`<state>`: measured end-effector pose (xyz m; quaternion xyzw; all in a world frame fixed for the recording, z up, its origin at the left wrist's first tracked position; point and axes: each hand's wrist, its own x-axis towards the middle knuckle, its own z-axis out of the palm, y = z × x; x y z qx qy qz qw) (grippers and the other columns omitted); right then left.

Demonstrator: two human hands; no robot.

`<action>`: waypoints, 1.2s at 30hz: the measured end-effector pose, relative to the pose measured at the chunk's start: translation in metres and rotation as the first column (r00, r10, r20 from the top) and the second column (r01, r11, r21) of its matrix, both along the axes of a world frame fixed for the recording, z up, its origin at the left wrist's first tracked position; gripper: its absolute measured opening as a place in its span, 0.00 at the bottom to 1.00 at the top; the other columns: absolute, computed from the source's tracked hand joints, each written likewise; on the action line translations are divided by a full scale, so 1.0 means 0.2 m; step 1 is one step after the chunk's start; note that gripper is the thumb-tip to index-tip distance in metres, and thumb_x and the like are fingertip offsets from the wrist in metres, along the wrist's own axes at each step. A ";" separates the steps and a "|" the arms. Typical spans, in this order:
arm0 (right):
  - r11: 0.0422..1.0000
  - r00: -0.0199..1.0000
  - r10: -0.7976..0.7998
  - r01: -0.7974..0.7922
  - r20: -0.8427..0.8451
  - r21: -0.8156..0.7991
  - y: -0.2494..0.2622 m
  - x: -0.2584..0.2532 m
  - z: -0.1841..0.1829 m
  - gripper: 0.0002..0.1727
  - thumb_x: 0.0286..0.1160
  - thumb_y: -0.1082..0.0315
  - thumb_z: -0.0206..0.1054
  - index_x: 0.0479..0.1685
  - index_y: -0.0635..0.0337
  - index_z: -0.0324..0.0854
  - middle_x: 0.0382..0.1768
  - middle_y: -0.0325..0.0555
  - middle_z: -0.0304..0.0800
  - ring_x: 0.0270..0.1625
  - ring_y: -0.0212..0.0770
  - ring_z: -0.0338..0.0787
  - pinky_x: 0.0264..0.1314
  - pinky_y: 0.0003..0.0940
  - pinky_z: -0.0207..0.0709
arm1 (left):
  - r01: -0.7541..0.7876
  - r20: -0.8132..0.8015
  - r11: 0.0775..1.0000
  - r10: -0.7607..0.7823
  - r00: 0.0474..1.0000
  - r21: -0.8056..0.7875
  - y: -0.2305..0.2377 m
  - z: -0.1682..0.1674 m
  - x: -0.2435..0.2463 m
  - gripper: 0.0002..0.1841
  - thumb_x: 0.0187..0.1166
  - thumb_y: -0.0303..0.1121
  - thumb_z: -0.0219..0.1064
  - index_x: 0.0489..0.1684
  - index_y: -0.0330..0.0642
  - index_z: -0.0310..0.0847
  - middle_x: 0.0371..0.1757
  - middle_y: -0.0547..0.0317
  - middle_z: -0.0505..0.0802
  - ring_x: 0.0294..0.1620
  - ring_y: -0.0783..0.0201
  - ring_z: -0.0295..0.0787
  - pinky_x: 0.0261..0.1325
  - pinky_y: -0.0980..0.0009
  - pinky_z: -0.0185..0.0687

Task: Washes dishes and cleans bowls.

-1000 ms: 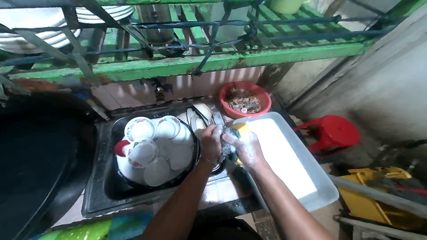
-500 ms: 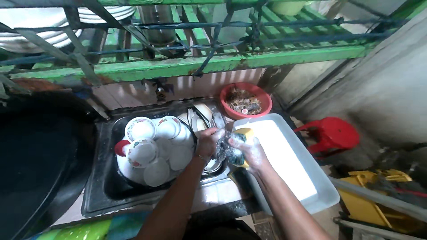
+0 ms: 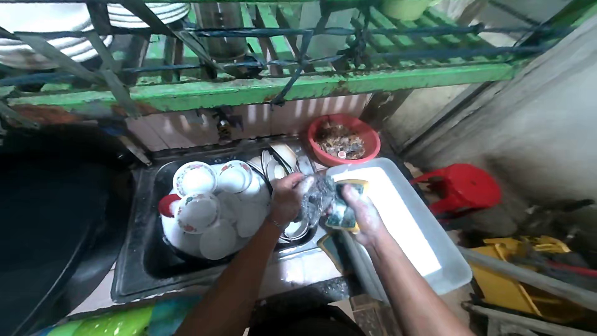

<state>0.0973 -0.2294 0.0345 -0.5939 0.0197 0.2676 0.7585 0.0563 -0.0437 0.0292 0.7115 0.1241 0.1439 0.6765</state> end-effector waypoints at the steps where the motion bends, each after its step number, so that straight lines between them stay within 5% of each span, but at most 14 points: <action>1: 0.998 1.000 0.000 0.002 -0.030 0.062 -0.03 0.04 -0.04 0.28 0.88 0.40 0.51 0.62 0.56 0.76 0.37 0.48 0.90 0.37 0.43 0.92 0.42 0.43 0.91 | -0.022 0.017 1.000 0.022 1.000 -0.004 0.00 0.03 -0.01 0.10 0.86 0.33 0.63 0.39 0.36 0.88 0.30 0.59 0.90 0.30 0.70 0.86 0.40 0.67 0.85; 4: 0.990 0.991 -0.064 0.078 -0.117 0.121 0.00 0.10 -0.11 0.46 0.80 0.21 0.29 0.61 0.48 0.79 0.36 0.45 0.91 0.35 0.41 0.93 0.38 0.43 0.91 | -0.058 0.046 0.998 0.060 0.997 -0.039 -0.06 0.08 -0.04 0.11 0.87 0.35 0.60 0.40 0.38 0.85 0.28 0.59 0.88 0.27 0.69 0.85 0.34 0.67 0.85; 7: 0.986 0.988 -0.093 0.109 -0.126 0.124 0.13 0.06 -0.11 0.41 0.85 0.27 0.31 0.63 0.46 0.80 0.43 0.41 0.93 0.43 0.36 0.93 0.43 0.38 0.90 | -0.045 -0.002 0.999 0.045 0.999 0.010 -0.16 0.09 -0.04 0.15 0.91 0.37 0.56 0.43 0.38 0.85 0.30 0.59 0.88 0.29 0.68 0.85 0.37 0.67 0.85; 10: 0.963 0.993 -0.047 0.074 -0.110 0.258 0.22 0.00 -0.09 0.35 0.91 0.34 0.33 0.61 0.44 0.81 0.45 0.36 0.93 0.47 0.30 0.92 0.47 0.31 0.89 | -0.146 -0.100 0.965 0.171 0.980 0.216 -0.21 0.05 -0.01 0.17 0.90 0.43 0.59 0.47 0.41 0.90 0.37 0.52 0.93 0.41 0.58 0.91 0.50 0.51 0.85; 13: 0.938 0.991 0.003 0.045 -0.136 0.344 0.24 -0.03 -0.07 0.42 0.86 0.27 0.28 0.70 0.45 0.77 0.55 0.40 0.92 0.57 0.35 0.91 0.57 0.38 0.87 | -0.241 -0.124 0.888 0.310 0.943 0.391 -0.23 0.05 0.01 0.17 0.87 0.46 0.63 0.53 0.43 0.90 0.47 0.48 0.95 0.51 0.50 0.94 0.56 0.43 0.85; 15: 0.946 0.998 -0.006 0.028 -0.070 0.322 0.23 -0.05 -0.03 0.41 0.85 0.27 0.32 0.72 0.46 0.77 0.57 0.40 0.92 0.59 0.35 0.91 0.59 0.39 0.87 | -0.289 -0.080 0.835 0.365 0.927 0.468 -0.24 0.04 0.02 0.15 0.85 0.45 0.66 0.49 0.42 0.90 0.50 0.48 0.93 0.50 0.50 0.92 0.53 0.45 0.86; 17: 0.979 0.999 -0.007 0.000 0.038 0.206 0.22 -0.07 -0.02 0.29 0.85 0.40 0.56 0.73 0.49 0.75 0.55 0.42 0.92 0.55 0.35 0.92 0.56 0.37 0.88 | -0.338 -0.024 0.803 0.401 0.916 0.490 -0.25 0.01 0.04 0.14 0.83 0.43 0.69 0.47 0.41 0.90 0.51 0.47 0.89 0.50 0.50 0.89 0.52 0.49 0.85; 19: 0.994 0.998 -0.046 0.042 0.038 0.103 0.22 -0.07 -0.01 0.26 0.76 0.59 0.71 0.73 0.53 0.73 0.50 0.46 0.91 0.47 0.37 0.93 0.49 0.37 0.89 | -0.319 -0.094 0.865 0.381 0.920 0.388 -0.25 0.00 0.07 0.15 0.85 0.41 0.67 0.53 0.36 0.86 0.54 0.45 0.89 0.54 0.50 0.88 0.59 0.49 0.84; 21: 0.993 0.993 -0.110 0.108 0.035 0.052 0.22 -0.06 -0.01 0.21 0.80 0.67 0.68 0.71 0.56 0.75 0.49 0.47 0.92 0.45 0.38 0.93 0.47 0.38 0.90 | -0.270 -0.247 0.955 0.292 0.924 0.120 -0.24 0.03 0.11 0.19 0.91 0.44 0.59 0.61 0.36 0.79 0.52 0.45 0.90 0.53 0.52 0.90 0.60 0.49 0.85; 23: 0.986 0.983 -0.167 0.166 0.071 0.030 0.21 -0.04 -0.03 0.18 0.83 0.67 0.65 0.69 0.58 0.77 0.49 0.47 0.92 0.46 0.37 0.93 0.48 0.38 0.90 | -0.282 -0.208 0.957 0.264 0.942 -0.062 -0.26 0.01 0.10 0.21 0.93 0.46 0.53 0.66 0.37 0.77 0.54 0.45 0.89 0.55 0.55 0.87 0.62 0.52 0.81; 27: 0.976 0.972 -0.210 0.202 0.107 0.082 0.18 -0.03 -0.10 0.16 0.89 0.64 0.58 0.68 0.57 0.78 0.51 0.44 0.92 0.50 0.36 0.92 0.53 0.38 0.89 | -0.182 -0.123 0.981 0.189 0.974 0.066 -0.39 -0.01 -0.01 0.24 0.95 0.47 0.49 0.82 0.45 0.68 0.67 0.40 0.88 0.64 0.46 0.88 0.66 0.44 0.83; 31: 0.991 0.999 -0.012 0.005 0.051 0.134 0.05 -0.03 -0.07 0.18 0.87 0.53 0.59 0.67 0.50 0.78 0.51 0.38 0.92 0.52 0.31 0.92 0.54 0.31 0.88 | -0.142 -0.126 0.944 0.187 0.974 0.298 -0.47 -0.07 0.05 0.21 0.91 0.37 0.55 0.78 0.41 0.73 0.75 0.43 0.83 0.77 0.46 0.78 0.82 0.42 0.67; 36: 0.993 0.998 -0.068 0.067 -0.006 -0.099 -0.15 0.02 -0.06 0.18 0.76 0.76 0.65 0.65 0.60 0.78 0.44 0.49 0.93 0.38 0.40 0.93 0.39 0.40 0.91 | 0.054 -0.192 0.995 -0.068 0.979 -0.079 -0.47 -0.24 0.09 0.25 0.97 0.43 0.43 0.74 0.36 0.79 0.71 0.41 0.87 0.75 0.51 0.81 0.81 0.48 0.70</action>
